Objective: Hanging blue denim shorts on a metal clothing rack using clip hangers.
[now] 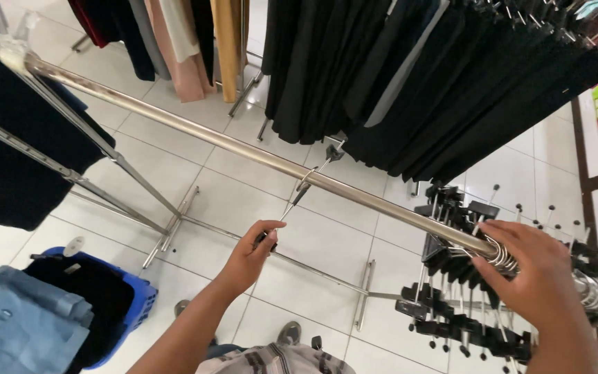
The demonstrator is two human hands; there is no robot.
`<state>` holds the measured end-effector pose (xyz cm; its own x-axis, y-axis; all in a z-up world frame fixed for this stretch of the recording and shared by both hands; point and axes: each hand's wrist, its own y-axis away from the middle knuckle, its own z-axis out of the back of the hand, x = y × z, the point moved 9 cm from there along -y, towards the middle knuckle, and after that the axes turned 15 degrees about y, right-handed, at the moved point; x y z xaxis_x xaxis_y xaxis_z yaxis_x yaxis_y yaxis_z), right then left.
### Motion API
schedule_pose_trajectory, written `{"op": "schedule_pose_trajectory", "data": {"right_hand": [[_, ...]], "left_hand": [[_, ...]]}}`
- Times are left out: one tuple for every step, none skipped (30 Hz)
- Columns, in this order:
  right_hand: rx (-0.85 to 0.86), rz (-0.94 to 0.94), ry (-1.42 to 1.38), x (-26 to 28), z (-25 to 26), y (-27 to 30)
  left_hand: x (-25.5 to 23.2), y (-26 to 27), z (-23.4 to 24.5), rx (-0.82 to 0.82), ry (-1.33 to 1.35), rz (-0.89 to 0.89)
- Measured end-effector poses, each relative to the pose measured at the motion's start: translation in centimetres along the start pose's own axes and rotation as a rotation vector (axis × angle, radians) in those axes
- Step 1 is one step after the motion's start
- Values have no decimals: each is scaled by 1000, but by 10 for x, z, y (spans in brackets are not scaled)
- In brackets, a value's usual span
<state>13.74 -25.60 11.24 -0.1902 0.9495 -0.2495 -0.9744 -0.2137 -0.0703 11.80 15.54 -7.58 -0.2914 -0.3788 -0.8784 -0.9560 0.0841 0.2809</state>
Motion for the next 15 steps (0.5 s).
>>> {"op": "schedule_pose_trajectory", "data": {"right_hand": [[-5, -5, -5, 6, 0, -1], [-52, -61, -57, 8, 4, 1], [-99, -118, -109, 10, 8, 3], [-99, -122, -111, 31, 15, -2], [-189, -82, -158, 55, 30, -6], [-287, -41, -205, 79, 47, -15], [-296, -42, -205, 97, 54, -25], [-217, -86, -248, 111, 53, -38], [-136, -128, -291, 125, 50, -52], [-129, -124, -294, 140, 57, -64], [35, -228, -248, 148, 48, -75], [191, -332, -199, 155, 39, -85], [193, -326, -201, 152, 28, -87], [320, -386, 9, 141, 9, -83], [436, -448, 216, 128, -7, -78]], "left_hand": [[-4, -3, 14, 3, -7, -3], [-13, -3, 32, -41, 5, -75], [-22, -2, 51, -86, 18, -146], [-24, -4, 64, -83, 15, -146], [-30, -4, 81, -103, 84, -187], [-39, -8, 99, -122, 155, -236], [-50, -7, 111, -119, 153, -244], [-60, -7, 123, -137, 106, -231], [-70, -7, 136, -155, 60, -218], [-77, -7, 149, -163, 59, -212], [-84, -7, 162, -166, 50, -213], [-92, -9, 175, -169, 41, -219], [-98, -6, 185, -176, 40, -220], [-102, -6, 195, -196, 74, -191], [-106, -5, 205, -216, 108, -162]]}}
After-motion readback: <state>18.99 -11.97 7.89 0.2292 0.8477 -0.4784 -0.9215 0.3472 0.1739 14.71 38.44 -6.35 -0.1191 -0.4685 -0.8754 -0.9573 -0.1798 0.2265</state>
